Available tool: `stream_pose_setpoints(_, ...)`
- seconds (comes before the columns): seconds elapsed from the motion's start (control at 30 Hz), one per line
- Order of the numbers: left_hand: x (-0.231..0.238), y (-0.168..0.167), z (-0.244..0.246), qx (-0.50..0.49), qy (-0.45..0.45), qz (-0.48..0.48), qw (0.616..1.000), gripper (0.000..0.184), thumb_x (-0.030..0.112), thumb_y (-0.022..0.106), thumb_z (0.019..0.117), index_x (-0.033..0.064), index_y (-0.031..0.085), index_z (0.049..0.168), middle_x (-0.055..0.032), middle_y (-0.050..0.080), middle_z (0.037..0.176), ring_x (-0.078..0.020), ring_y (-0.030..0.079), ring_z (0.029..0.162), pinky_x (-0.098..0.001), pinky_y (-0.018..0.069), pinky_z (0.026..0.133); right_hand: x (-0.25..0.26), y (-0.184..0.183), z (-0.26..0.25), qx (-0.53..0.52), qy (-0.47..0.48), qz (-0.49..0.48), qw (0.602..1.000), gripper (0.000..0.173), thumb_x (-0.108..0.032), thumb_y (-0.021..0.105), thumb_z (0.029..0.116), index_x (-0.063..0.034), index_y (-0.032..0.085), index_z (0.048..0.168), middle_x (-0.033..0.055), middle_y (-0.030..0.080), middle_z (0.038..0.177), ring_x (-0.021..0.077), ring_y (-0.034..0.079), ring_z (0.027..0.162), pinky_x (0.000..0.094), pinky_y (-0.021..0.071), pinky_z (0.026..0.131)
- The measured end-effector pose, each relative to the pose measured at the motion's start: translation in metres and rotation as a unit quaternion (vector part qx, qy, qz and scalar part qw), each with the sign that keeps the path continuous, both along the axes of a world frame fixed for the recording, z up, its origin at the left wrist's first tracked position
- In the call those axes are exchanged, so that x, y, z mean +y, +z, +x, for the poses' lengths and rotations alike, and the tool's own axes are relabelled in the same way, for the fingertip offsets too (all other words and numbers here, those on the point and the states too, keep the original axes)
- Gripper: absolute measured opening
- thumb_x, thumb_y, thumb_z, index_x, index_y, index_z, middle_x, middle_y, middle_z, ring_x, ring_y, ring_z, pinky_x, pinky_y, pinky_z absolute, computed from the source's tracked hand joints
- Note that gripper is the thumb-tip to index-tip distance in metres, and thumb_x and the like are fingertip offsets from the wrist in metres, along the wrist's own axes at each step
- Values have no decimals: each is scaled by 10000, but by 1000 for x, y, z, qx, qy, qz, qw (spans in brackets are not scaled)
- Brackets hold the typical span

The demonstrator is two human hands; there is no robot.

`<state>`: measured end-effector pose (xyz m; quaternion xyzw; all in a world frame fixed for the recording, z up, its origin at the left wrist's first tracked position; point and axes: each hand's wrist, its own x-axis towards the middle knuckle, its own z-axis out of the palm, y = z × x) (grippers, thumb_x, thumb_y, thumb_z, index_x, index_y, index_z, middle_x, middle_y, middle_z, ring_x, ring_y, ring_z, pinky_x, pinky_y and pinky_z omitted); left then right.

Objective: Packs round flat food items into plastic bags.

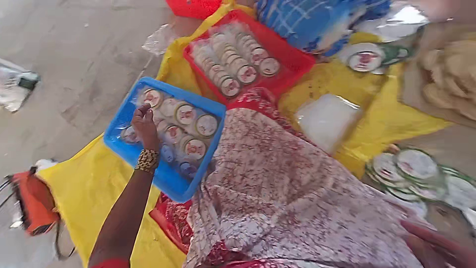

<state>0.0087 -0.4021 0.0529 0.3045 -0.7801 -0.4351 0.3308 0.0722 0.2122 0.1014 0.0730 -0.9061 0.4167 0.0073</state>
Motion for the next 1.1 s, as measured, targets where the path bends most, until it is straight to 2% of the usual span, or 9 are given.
stream_pose_setpoints(0.2,164,21,-83,54,-327,-46,942,277,96,495,1051,-30,626,1259,-125,669,1261,-149,656,1108,-347,537,971,-12,-17,1,12,-43,11,999,347,-243,623,972,49,717,1135,225,719,1130,275,711,1003,410,587,879)
stream_pose_setpoints(0.37,323,32,-151,-139,-584,-58,798,333,182,560,1053,11,623,1331,-199,660,1286,-324,671,1104,-517,534,959,-16,-77,13,-18,-66,49,996,475,-421,563,985,-25,732,1187,165,728,1164,358,683,1101,585,531,950)
stream_pose_setpoints(0.47,399,-13,-182,-213,-641,-101,730,436,237,607,1035,-22,581,1385,-245,587,1393,-392,530,1337,-561,395,1135,-21,-104,17,10,-75,81,994,473,-438,545,973,-41,767,1103,150,735,1178,365,683,1133,589,513,986)
stream_pose_setpoints(0.6,452,-78,-192,-325,-608,-225,688,607,272,697,964,7,499,1473,-240,506,1476,-419,444,1399,-619,354,1131,-21,-108,15,25,-105,68,992,378,-334,601,953,-36,773,1110,140,744,1175,356,693,1134,571,512,1014)
stream_pose_setpoints(0.67,460,-86,-193,-351,-578,-241,697,545,210,700,937,12,554,1424,-245,552,1411,-426,489,1343,-635,346,1117,-20,-110,15,28,-109,69,991,367,-324,604,945,-45,777,1109,124,752,1161,345,701,1117,555,526,997)
stream_pose_setpoints(0.77,455,-85,-192,-353,-570,-229,706,330,199,548,1039,-17,639,1272,-217,661,1262,-376,584,1258,-582,360,1122,-21,-112,12,38,-100,83,991,363,-317,600,930,-51,785,1094,117,758,1144,346,705,1108,547,533,986)
stream_pose_setpoints(0.93,441,-72,-181,-254,-525,-109,805,344,204,467,1088,23,700,1266,-200,705,1224,-341,643,1212,-502,442,1100,-20,-113,7,40,-96,80,991,335,-299,599,934,-71,785,1093,92,760,1135,325,706,1101,528,546,968)
stream_pose_setpoints(1.03,439,-58,-168,-133,-506,13,852,261,86,490,1048,-43,708,1112,-138,735,934,-204,705,853,-385,566,856,-19,-106,9,23,-114,16,993,330,-290,619,939,-64,776,1122,98,756,1155,310,701,1125,530,537,991)
stream_pose_setpoints(1.1,439,-38,-148,-69,-507,99,853,229,77,504,1029,-35,704,1025,-39,683,761,-93,635,687,-287,542,718,-17,-97,10,34,-156,-63,985,369,-328,627,954,-55,759,1163,106,741,1188,266,695,1126,473,551,988)
